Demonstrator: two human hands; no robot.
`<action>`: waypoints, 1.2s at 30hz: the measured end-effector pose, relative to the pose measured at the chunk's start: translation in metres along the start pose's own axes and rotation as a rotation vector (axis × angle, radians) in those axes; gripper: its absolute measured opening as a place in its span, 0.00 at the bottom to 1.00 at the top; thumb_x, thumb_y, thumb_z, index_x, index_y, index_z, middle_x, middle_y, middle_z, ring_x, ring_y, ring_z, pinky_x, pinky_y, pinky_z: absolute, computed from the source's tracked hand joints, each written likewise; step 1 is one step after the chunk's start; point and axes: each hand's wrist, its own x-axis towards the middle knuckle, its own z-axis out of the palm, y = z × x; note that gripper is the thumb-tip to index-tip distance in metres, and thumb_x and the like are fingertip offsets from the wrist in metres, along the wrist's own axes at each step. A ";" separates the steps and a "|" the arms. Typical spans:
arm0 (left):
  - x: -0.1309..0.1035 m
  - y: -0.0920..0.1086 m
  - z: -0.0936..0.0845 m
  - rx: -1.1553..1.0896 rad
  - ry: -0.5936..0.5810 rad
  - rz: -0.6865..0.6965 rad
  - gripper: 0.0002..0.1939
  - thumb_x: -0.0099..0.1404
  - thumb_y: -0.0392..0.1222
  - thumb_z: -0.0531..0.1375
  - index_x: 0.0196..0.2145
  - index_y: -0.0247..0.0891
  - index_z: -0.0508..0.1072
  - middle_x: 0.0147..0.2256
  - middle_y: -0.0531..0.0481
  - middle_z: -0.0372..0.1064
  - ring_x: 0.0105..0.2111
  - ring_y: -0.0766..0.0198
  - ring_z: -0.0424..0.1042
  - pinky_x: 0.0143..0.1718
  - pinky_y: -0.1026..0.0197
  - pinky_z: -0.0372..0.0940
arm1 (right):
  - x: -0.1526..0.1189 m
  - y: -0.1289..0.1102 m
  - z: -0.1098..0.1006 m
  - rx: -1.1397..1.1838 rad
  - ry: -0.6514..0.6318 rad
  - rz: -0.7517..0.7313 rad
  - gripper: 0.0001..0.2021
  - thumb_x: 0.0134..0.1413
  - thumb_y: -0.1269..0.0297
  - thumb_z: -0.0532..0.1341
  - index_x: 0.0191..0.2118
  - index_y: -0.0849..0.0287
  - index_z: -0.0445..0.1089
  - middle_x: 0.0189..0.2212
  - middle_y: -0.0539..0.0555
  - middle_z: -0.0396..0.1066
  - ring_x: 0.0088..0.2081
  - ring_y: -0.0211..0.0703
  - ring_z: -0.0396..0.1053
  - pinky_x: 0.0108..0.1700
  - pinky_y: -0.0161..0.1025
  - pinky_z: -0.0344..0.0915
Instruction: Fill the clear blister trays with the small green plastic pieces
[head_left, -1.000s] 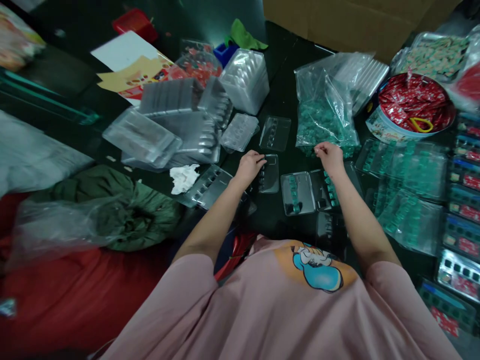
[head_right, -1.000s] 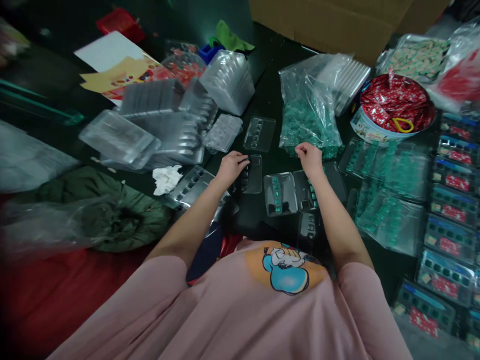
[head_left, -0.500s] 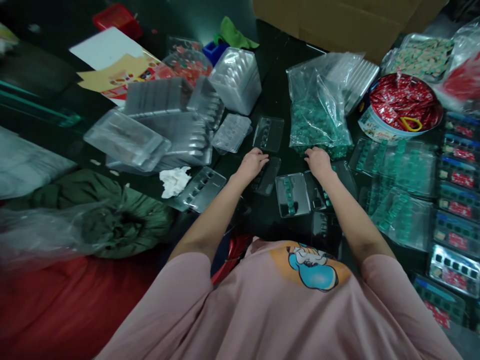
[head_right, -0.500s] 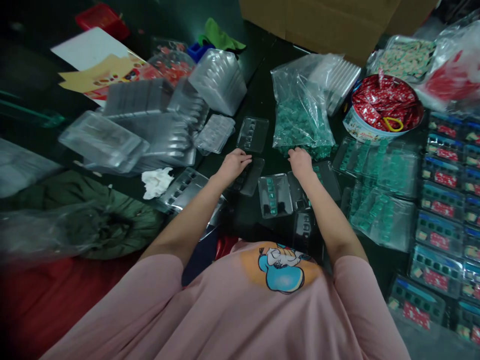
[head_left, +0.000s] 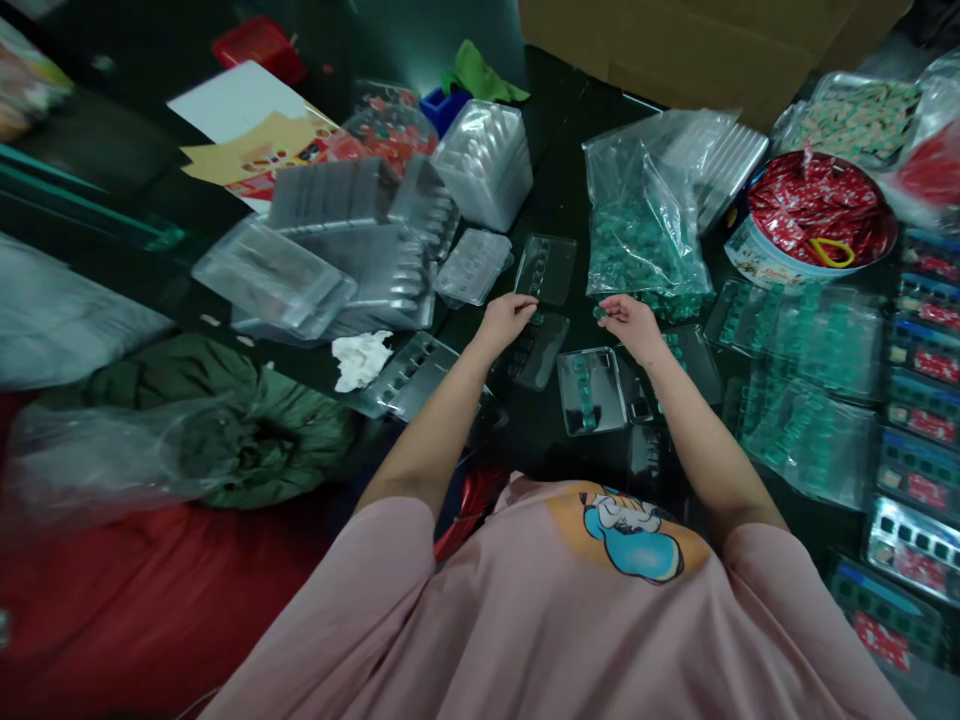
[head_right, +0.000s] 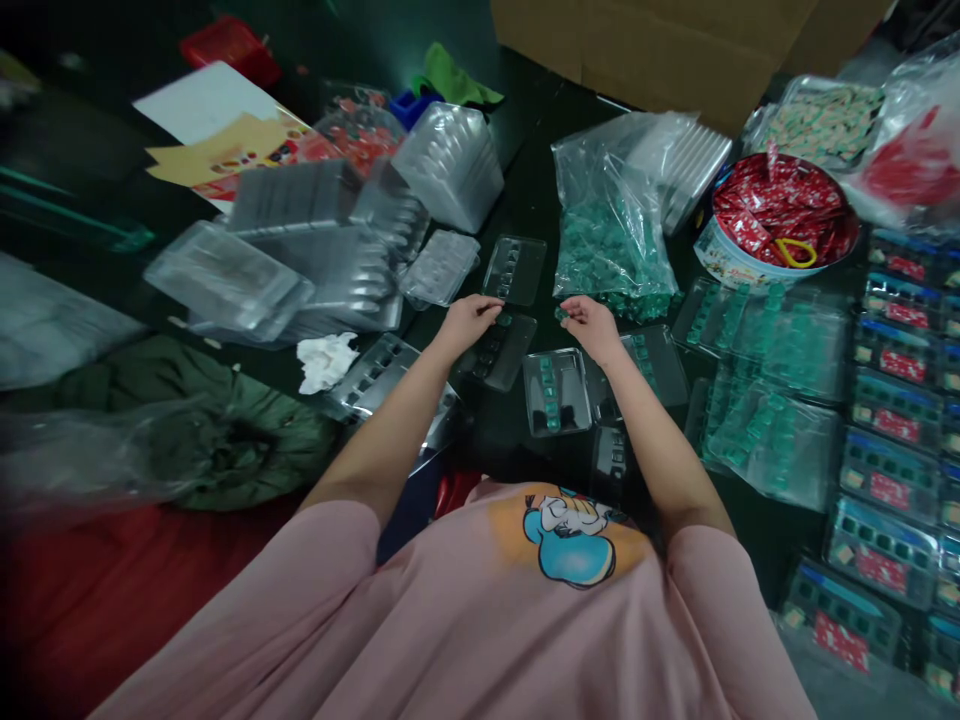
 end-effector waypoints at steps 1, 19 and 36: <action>0.000 0.001 0.000 0.005 -0.001 -0.020 0.13 0.63 0.40 0.59 0.41 0.37 0.81 0.38 0.44 0.76 0.39 0.57 0.73 0.47 0.56 0.66 | -0.001 -0.001 0.003 0.054 -0.011 0.011 0.12 0.42 0.66 0.64 0.38 0.58 0.70 0.31 0.49 0.70 0.36 0.39 0.70 0.44 0.41 0.67; -0.040 0.065 0.022 -0.853 0.037 -0.178 0.18 0.57 0.49 0.66 0.42 0.36 0.80 0.35 0.46 0.78 0.33 0.61 0.75 0.39 0.58 0.69 | -0.023 -0.030 0.040 0.324 -0.086 0.152 0.16 0.40 0.59 0.67 0.38 0.59 0.71 0.30 0.49 0.72 0.34 0.38 0.72 0.28 0.31 0.60; -0.049 0.074 0.014 -1.040 0.048 -0.154 0.19 0.44 0.49 0.73 0.29 0.36 0.75 0.30 0.52 0.73 0.31 0.66 0.71 0.37 0.61 0.66 | -0.037 -0.048 0.049 -0.204 -0.012 -0.184 0.06 0.53 0.63 0.58 0.33 0.57 0.71 0.30 0.50 0.70 0.32 0.39 0.66 0.38 0.37 0.64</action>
